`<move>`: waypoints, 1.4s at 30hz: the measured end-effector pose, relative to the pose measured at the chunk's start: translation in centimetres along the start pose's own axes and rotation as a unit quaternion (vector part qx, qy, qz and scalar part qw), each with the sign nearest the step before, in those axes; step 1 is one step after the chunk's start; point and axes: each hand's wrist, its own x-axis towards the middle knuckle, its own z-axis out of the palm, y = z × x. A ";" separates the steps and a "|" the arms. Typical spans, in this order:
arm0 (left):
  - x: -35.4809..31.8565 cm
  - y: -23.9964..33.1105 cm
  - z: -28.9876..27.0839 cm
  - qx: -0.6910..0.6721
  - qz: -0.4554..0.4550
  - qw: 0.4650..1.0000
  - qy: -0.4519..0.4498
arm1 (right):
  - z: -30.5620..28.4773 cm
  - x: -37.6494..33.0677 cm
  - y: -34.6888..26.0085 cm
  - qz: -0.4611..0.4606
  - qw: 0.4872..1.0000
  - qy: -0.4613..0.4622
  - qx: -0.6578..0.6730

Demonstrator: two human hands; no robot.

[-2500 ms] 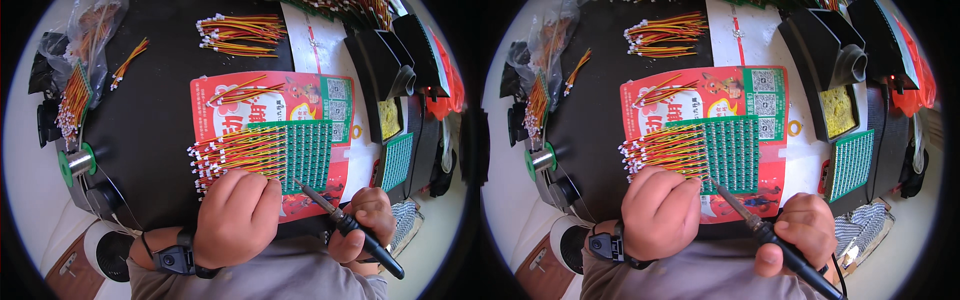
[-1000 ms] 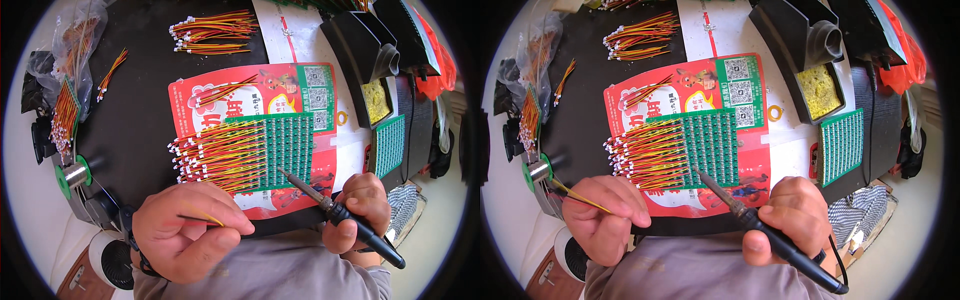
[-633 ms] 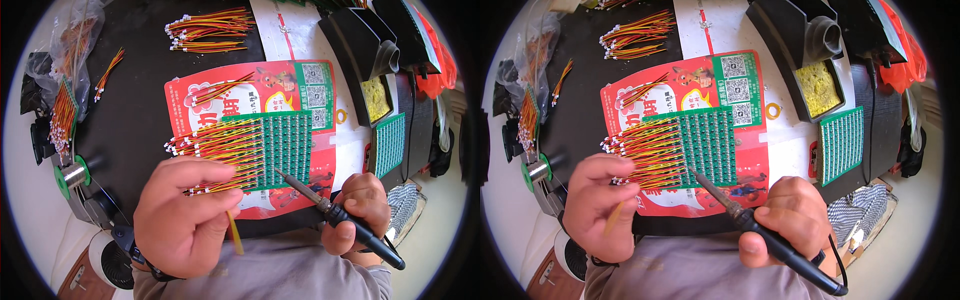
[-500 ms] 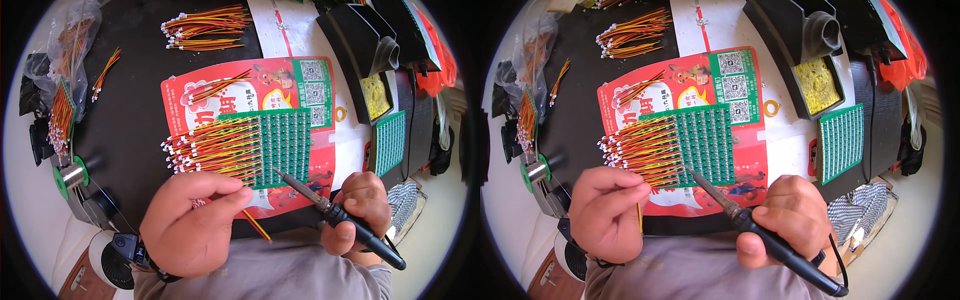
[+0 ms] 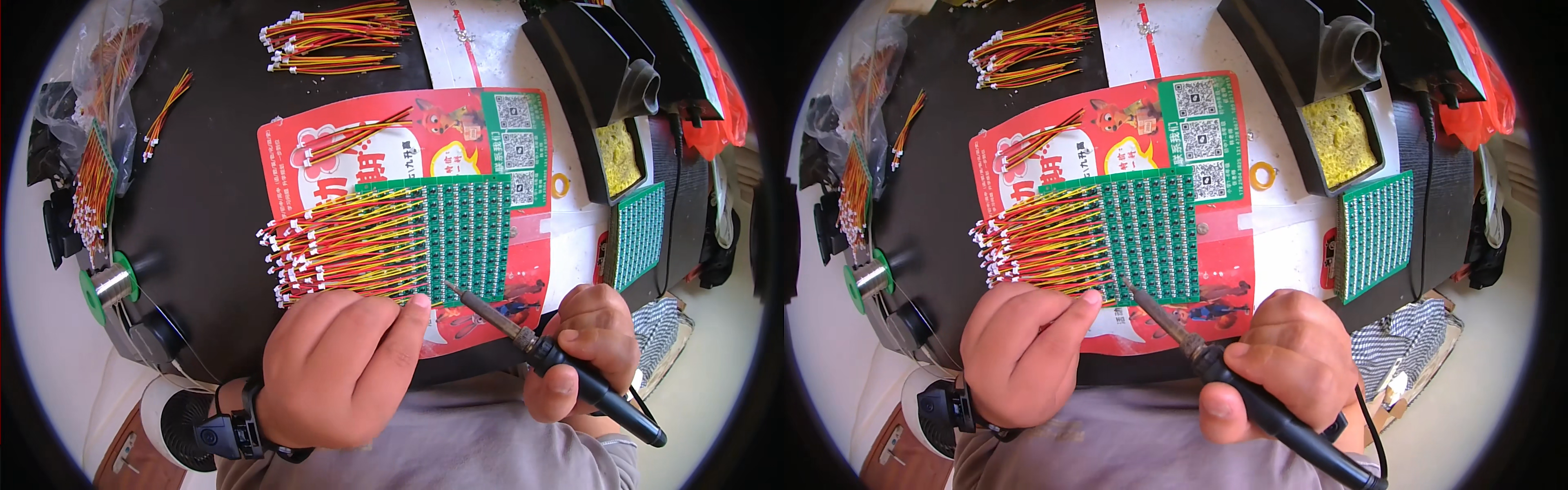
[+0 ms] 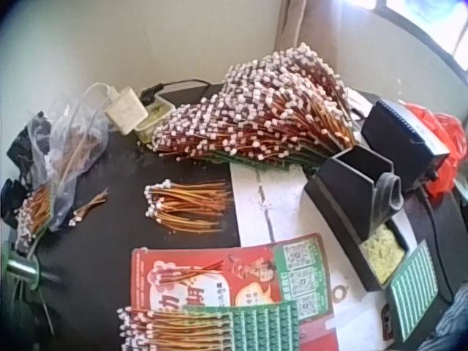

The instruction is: Soldering wire connectors onto a small green PCB.

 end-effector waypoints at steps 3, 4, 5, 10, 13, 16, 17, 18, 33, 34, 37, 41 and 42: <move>0.1 -0.2 0.1 0.006 0.004 1.000 0.004 | 0.0 0.1 0.0 0.001 1.000 -0.011 0.001; 0.0 -0.2 0.2 0.005 0.001 1.000 0.005 | 0.0 0.1 0.0 -0.003 1.000 -0.016 0.001; 0.0 -0.3 0.3 0.009 -0.002 1.000 0.003 | 0.0 0.1 0.0 -0.003 1.000 -0.018 0.001; -0.2 -0.3 0.5 0.012 -0.014 1.000 -0.005 | 0.2 0.3 0.0 0.001 1.000 -0.025 0.001; -0.2 -0.4 0.9 0.001 -0.019 1.000 0.004 | 0.2 0.4 0.0 0.004 0.999 -0.035 0.000; -0.2 -0.3 0.8 -0.004 -0.025 1.000 0.004 | 0.3 0.3 0.0 -0.002 0.999 -0.038 -0.002; -0.2 -0.3 0.9 -0.005 -0.028 1.000 0.002 | 0.3 0.3 0.0 -0.001 0.999 -0.038 -0.002; -0.1 -0.3 0.9 -0.006 -0.030 1.000 0.001 | 0.3 0.4 0.0 0.000 0.999 -0.044 -0.007; -0.1 -0.3 0.8 -0.015 -0.038 0.999 -0.014 | 0.4 0.7 0.0 -0.013 0.998 -0.059 -0.019; -0.1 -0.3 0.8 -0.016 -0.037 0.999 -0.014 | 0.4 0.8 0.0 -0.015 0.998 -0.060 -0.021; -0.1 -0.3 0.8 -0.016 -0.034 0.999 -0.012 | 0.5 0.9 0.0 -0.017 0.998 -0.063 -0.021; 0.0 -0.2 0.6 -0.014 -0.038 0.999 -0.022 | 0.4 0.8 0.0 -0.015 0.998 -0.066 -0.017; 0.0 -0.2 0.6 -0.015 -0.039 0.999 -0.025 | 0.5 0.8 0.0 -0.012 0.998 -0.064 -0.018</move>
